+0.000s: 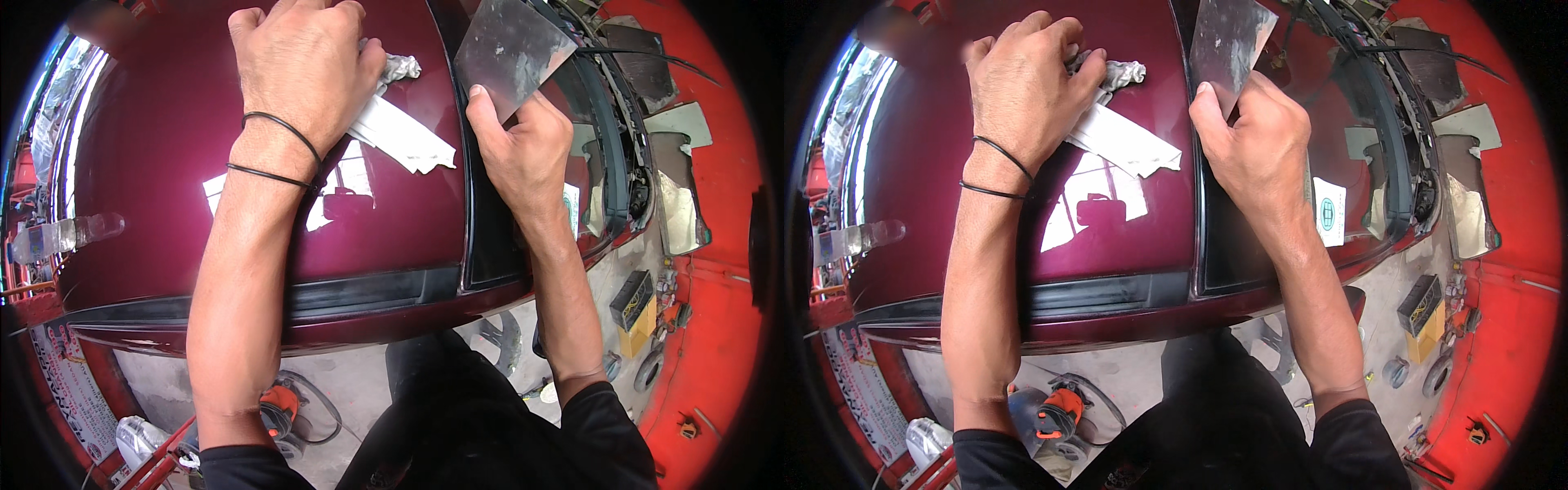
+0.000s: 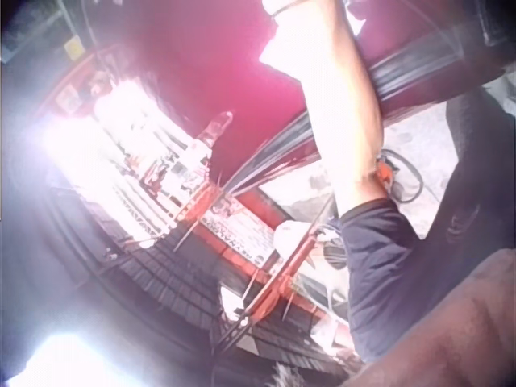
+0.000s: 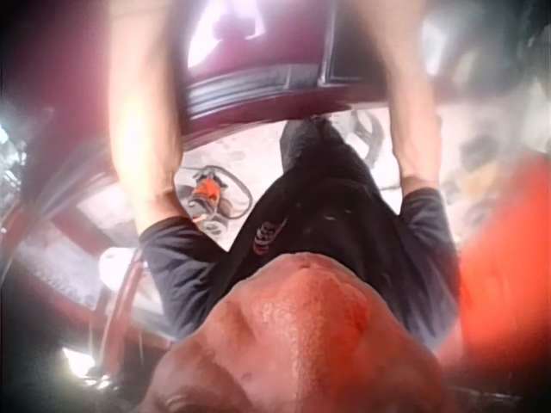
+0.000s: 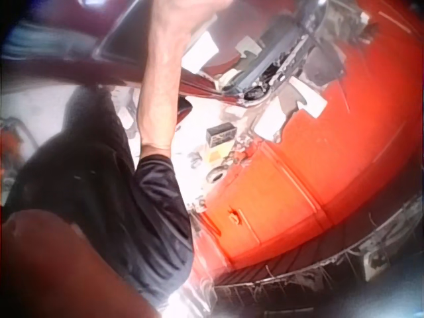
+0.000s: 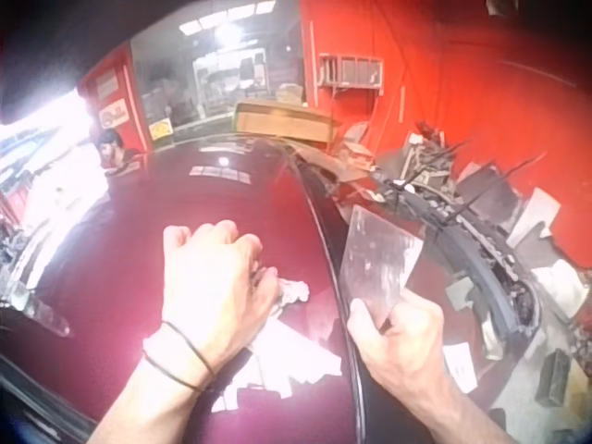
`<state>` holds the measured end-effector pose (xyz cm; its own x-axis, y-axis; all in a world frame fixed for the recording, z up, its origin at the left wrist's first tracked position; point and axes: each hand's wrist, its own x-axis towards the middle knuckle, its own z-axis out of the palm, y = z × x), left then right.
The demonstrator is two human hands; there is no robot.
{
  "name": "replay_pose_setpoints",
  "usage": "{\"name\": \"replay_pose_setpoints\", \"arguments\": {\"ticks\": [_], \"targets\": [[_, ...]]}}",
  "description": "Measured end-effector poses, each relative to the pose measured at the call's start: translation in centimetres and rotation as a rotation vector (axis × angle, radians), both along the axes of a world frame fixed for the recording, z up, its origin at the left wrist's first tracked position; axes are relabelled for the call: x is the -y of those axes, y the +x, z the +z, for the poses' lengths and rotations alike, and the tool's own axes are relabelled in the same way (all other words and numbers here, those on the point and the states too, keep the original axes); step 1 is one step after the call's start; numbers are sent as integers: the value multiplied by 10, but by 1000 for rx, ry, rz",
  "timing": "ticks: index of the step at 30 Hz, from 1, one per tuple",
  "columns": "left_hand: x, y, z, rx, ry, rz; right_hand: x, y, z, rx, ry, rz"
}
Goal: The person scrapes stickers off the rear window of a maroon car using a metal scraper and wipes the surface with a cloth. The person repeatedly scrapes and wipes the same area, occasionally applying liquid from a bottle to the cloth.
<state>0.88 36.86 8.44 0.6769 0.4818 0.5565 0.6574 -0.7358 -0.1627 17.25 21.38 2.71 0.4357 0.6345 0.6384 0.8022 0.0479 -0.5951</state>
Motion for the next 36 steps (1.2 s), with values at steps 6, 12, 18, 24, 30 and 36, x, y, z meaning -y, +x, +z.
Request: {"name": "replay_pose_setpoints", "arguments": {"ticks": [6, 12, 18, 24, 30, 36], "targets": [[-7, -1, -6, 10, -40, 11, -9, 1, 0, 84, -69, -43], [-8, 0, -6, 26, -73, 37, -17, -8, 13, 59, -114, -38], [0, 1, 0, 84, -130, -4, -21, -4, 14, 176, -154, -17], [6, 3, -2, 159, -60, -49, -30, 6, 8, 250, -121, -32], [-12, 3, -16, 65, -58, 47, -23, 0, 9, 53, -61, -16], [-4, 4, -10, 57, -80, 35, -18, 1, 8, 63, -103, -8]]}}
